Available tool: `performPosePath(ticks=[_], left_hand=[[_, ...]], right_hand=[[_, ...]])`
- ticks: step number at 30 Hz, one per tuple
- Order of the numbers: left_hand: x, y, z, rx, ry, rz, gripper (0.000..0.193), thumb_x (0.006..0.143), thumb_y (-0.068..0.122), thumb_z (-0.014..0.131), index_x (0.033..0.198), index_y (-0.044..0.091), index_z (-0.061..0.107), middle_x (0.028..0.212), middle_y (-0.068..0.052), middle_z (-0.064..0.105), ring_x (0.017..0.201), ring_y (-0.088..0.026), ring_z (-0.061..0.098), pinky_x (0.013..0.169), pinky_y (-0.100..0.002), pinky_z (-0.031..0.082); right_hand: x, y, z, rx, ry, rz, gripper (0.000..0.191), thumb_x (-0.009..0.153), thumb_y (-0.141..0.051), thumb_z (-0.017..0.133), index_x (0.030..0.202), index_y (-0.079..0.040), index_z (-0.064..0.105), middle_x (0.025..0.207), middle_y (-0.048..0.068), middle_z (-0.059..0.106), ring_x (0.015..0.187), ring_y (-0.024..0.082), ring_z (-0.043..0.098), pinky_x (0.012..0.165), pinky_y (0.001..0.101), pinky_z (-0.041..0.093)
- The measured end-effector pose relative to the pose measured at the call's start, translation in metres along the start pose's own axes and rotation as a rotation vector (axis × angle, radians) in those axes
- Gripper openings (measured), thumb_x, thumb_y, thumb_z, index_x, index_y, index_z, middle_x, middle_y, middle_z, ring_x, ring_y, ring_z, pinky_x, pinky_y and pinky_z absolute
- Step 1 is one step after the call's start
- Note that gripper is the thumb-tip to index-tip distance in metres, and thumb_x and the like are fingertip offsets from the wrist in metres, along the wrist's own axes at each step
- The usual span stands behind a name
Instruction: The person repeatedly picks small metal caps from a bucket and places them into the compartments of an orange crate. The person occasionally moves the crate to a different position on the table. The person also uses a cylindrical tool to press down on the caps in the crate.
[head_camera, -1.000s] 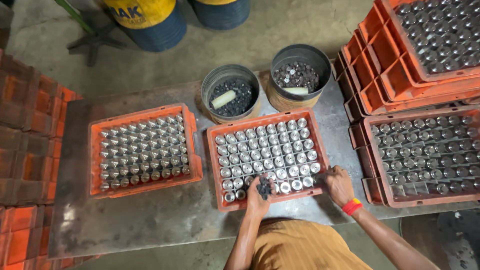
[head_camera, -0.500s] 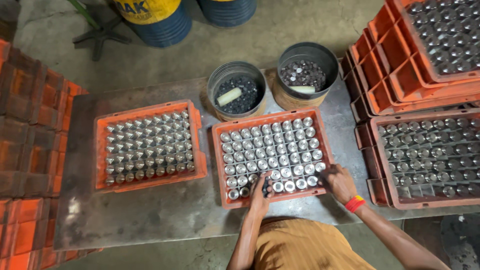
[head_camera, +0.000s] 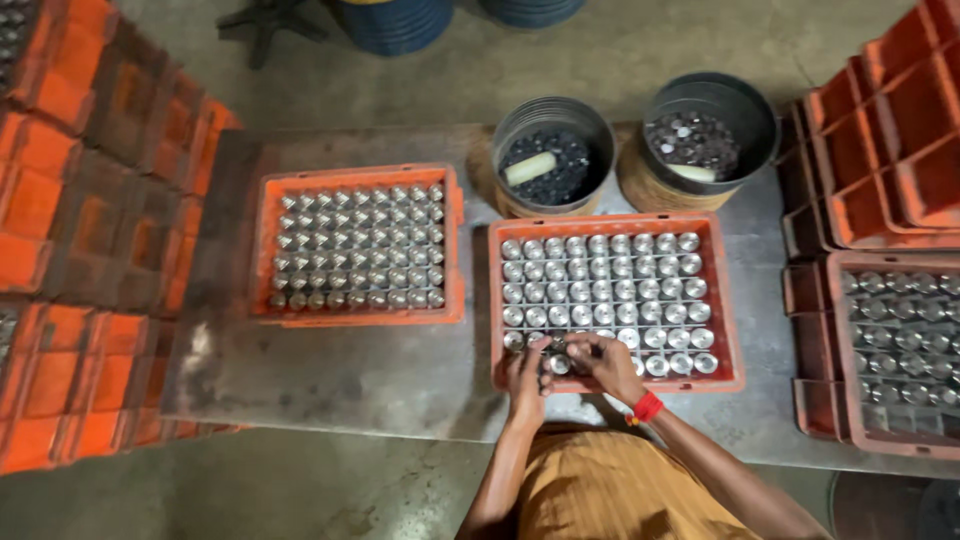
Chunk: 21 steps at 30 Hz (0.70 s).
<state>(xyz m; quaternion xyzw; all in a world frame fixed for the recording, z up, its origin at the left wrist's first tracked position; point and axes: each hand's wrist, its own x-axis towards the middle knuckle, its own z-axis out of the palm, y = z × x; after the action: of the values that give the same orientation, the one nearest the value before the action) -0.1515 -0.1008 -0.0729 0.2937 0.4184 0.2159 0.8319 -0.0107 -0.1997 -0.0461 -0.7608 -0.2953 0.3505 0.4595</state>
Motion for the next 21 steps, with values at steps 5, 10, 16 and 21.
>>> performPosePath(ticks=[5,10,16,21], left_hand=[[0.009,0.025,-0.065,-0.332,0.087,-0.091,0.033,0.095,0.032,0.06,0.119,0.011,0.07,0.077,0.002,0.059,0.056,-0.008,0.051,0.044,-0.022,0.035],[0.002,0.029,-0.103,-0.293,0.111,0.009,0.029,0.098,0.033,0.06,0.116,0.011,0.063,0.077,0.0,0.057,0.056,-0.009,0.048,0.044,-0.024,0.033],[-0.004,0.031,-0.097,-0.24,0.045,0.067,0.033,0.104,0.037,0.059,0.125,0.011,0.063,0.082,0.003,0.055,0.061,-0.005,0.047,0.049,-0.02,0.035],[-0.015,0.033,-0.06,-0.004,-0.111,0.058,0.039,0.1,0.04,0.055,0.136,0.027,0.057,0.079,0.004,0.054,0.059,-0.002,0.045,0.048,-0.018,0.034]], right_hand=[[0.037,-0.024,0.05,-0.276,-0.057,-0.539,0.022,0.091,-0.015,0.071,0.109,-0.003,0.075,0.101,0.017,0.075,0.091,0.032,0.07,0.08,0.0404,0.055],[0.052,-0.035,0.094,-0.636,-0.122,-0.626,0.02,0.087,-0.012,0.066,0.104,-0.006,0.074,0.1,0.014,0.073,0.097,0.036,0.068,0.087,0.0438,0.054],[0.05,-0.036,0.086,-0.635,-0.05,-0.629,0.035,0.083,-0.022,0.072,0.113,-0.003,0.073,0.089,0.015,0.073,0.086,0.034,0.067,0.078,0.0436,0.052],[0.021,-0.018,0.075,0.192,-0.201,-0.005,0.033,0.098,-0.026,0.066,0.119,-0.001,0.072,0.082,0.004,0.072,0.071,0.017,0.07,0.068,0.038,0.058]])
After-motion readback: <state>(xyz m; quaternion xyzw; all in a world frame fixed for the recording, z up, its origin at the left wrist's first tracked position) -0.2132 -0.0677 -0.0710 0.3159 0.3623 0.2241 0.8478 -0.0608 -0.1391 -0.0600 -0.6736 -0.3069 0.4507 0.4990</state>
